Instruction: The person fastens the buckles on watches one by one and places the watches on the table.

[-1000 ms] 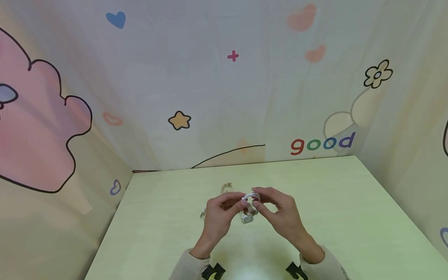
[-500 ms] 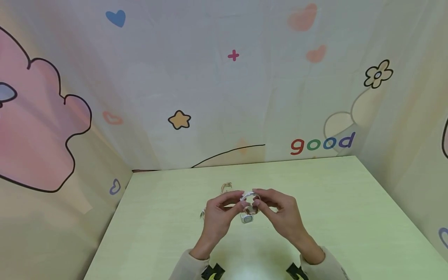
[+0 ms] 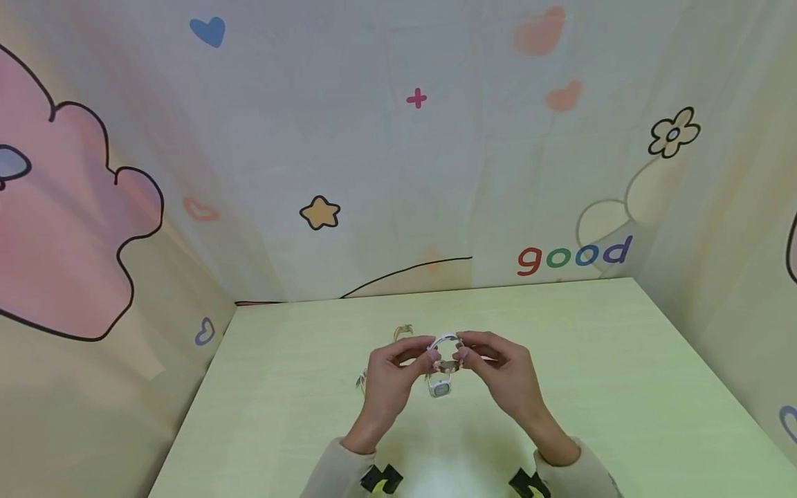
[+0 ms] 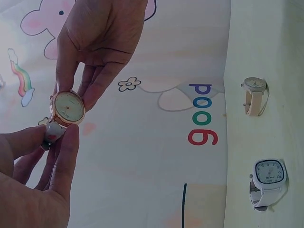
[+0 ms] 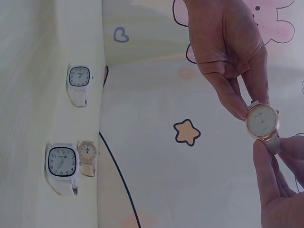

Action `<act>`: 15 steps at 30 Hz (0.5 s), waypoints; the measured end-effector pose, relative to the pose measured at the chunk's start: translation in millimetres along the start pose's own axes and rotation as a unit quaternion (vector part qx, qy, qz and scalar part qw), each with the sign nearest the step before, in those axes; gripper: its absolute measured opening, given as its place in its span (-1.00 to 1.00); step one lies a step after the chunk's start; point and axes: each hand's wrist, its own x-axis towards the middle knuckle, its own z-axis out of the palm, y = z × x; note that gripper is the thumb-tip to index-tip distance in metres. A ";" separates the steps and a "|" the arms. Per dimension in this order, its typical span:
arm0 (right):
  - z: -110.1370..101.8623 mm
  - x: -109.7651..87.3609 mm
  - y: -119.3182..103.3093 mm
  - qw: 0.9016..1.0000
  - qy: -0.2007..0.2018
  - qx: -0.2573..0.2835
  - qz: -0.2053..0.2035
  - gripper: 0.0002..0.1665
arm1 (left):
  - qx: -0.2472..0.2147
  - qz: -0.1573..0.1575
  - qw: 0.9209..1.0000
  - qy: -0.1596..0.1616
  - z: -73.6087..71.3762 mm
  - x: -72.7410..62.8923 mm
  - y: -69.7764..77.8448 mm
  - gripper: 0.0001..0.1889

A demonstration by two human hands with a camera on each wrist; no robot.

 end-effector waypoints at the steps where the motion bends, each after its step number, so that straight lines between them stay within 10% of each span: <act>1: -0.6 0.6 0.4 1.000 0.001 0.001 0.009 -0.72 | -0.005 -0.002 1.000 -0.002 0.7 1.4 -0.5 -0.75; 15: -13.6 18.5 13.1 0.996 0.005 0.004 0.090 -0.65 | -0.016 -0.032 0.999 -0.011 14.4 25.6 -12.9 -0.73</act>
